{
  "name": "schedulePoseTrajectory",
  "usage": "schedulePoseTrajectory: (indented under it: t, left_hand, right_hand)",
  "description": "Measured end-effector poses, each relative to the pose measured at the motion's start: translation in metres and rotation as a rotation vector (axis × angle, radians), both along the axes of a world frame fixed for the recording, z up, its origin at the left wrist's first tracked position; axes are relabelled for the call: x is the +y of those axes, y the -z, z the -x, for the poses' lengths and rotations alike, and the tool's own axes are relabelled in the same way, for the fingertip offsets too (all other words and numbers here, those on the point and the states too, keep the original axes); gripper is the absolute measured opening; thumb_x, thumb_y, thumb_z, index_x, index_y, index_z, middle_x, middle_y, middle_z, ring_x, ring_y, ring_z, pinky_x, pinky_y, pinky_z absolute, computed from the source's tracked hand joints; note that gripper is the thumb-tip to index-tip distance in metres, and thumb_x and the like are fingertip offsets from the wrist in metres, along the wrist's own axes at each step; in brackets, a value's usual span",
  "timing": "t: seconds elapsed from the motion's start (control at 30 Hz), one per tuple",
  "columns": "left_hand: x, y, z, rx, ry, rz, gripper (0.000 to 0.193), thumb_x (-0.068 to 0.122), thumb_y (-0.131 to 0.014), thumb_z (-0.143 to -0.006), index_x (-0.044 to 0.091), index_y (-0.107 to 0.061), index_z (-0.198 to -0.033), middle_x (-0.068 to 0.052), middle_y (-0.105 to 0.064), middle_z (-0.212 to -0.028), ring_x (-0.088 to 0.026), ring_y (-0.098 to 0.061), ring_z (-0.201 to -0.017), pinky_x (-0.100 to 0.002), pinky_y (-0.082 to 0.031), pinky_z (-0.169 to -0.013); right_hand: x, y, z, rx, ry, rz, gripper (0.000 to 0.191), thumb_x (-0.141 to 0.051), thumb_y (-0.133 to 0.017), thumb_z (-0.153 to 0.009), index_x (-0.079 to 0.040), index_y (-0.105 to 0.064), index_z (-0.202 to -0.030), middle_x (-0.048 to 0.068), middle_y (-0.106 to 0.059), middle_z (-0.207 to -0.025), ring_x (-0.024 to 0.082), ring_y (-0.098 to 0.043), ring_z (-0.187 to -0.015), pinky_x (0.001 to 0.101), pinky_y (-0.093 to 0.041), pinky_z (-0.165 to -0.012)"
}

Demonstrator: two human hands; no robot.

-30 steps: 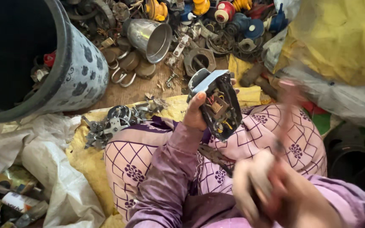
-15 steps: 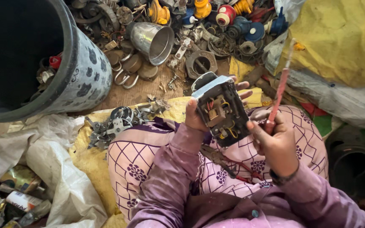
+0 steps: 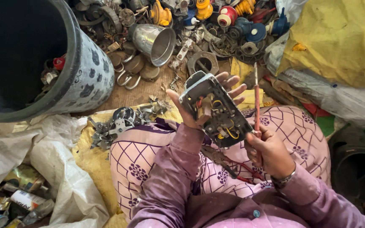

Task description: The person sits on the floor and uses a red-handled screwdriver to pry and scrape a metal housing. They rotate the object to access different sides and continue scraping the interior surfaces.

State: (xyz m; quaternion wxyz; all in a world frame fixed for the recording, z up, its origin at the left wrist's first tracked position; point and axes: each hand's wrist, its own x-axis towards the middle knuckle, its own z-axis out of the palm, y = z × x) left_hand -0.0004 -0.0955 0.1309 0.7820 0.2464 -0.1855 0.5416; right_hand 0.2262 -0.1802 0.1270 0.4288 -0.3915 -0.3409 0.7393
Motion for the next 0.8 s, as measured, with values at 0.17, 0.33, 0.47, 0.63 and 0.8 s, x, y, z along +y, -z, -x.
schedulePoseTrajectory:
  t: [0.17,0.33,0.47,0.63,0.8]
  left_hand:
    - [-0.001,-0.005,-0.002,0.046,-0.027,0.095,0.131,0.097,-0.033,-0.082,-0.006,-0.026,-0.163,-0.032,-0.031,-0.162,-0.052,-0.032,-0.149,-0.064,-0.028,-0.128]
    - [-0.003,-0.009,-0.008,0.019,0.009,0.219,0.127,0.096,-0.030,-0.087,-0.006,-0.028,-0.162,-0.031,-0.031,-0.164,-0.050,-0.032,-0.152,-0.062,-0.034,-0.123]
    - [-0.002,-0.009,-0.009,-0.078,0.097,0.210,0.123,0.096,-0.029,-0.090,-0.004,-0.030,-0.163,-0.030,-0.032,-0.165,-0.050,-0.033,-0.153,-0.062,-0.038,-0.122]
    - [-0.002,-0.009,-0.010,0.004,0.058,0.238,0.121,0.093,-0.031,-0.090,-0.003,-0.029,-0.163,-0.030,-0.030,-0.166,-0.050,-0.031,-0.152,-0.061,-0.036,-0.123]
    - [-0.002,-0.006,-0.011,-0.018,0.061,0.224,0.119,0.093,-0.031,-0.091,-0.002,-0.031,-0.162,-0.030,-0.031,-0.165,-0.049,-0.033,-0.152,-0.061,-0.037,-0.122]
  right_hand:
    - [-0.002,-0.005,0.002,-0.053,0.059,0.034,0.019,-0.021,-0.062,-0.100,-0.012,-0.045,-0.098,-0.002,-0.044,-0.065,0.008,-0.044,-0.049,0.0232,-0.036,-0.039]
    - [-0.003,-0.017,0.008,-0.043,0.090,0.064,0.018,-0.023,-0.061,-0.099,-0.012,-0.047,-0.101,-0.002,-0.045,-0.065,0.008,-0.042,-0.048,0.0231,-0.034,-0.038]
    - [-0.002,-0.023,0.007,-0.075,0.083,0.100,0.020,-0.027,-0.059,-0.100,-0.011,-0.047,-0.102,0.000,-0.045,-0.064,0.010,-0.044,-0.049,0.0237,-0.034,-0.038]
    - [-0.001,-0.025,0.007,-0.060,0.063,0.087,0.022,-0.031,-0.058,-0.100,-0.011,-0.049,-0.104,0.001,-0.046,-0.062,0.010,-0.041,-0.046,0.0240,-0.034,-0.038]
    - [0.000,-0.031,0.010,-0.119,0.082,0.113,0.022,-0.031,-0.060,-0.098,-0.013,-0.049,-0.100,0.000,-0.048,-0.061,0.010,-0.043,-0.044,0.0241,-0.034,-0.037]
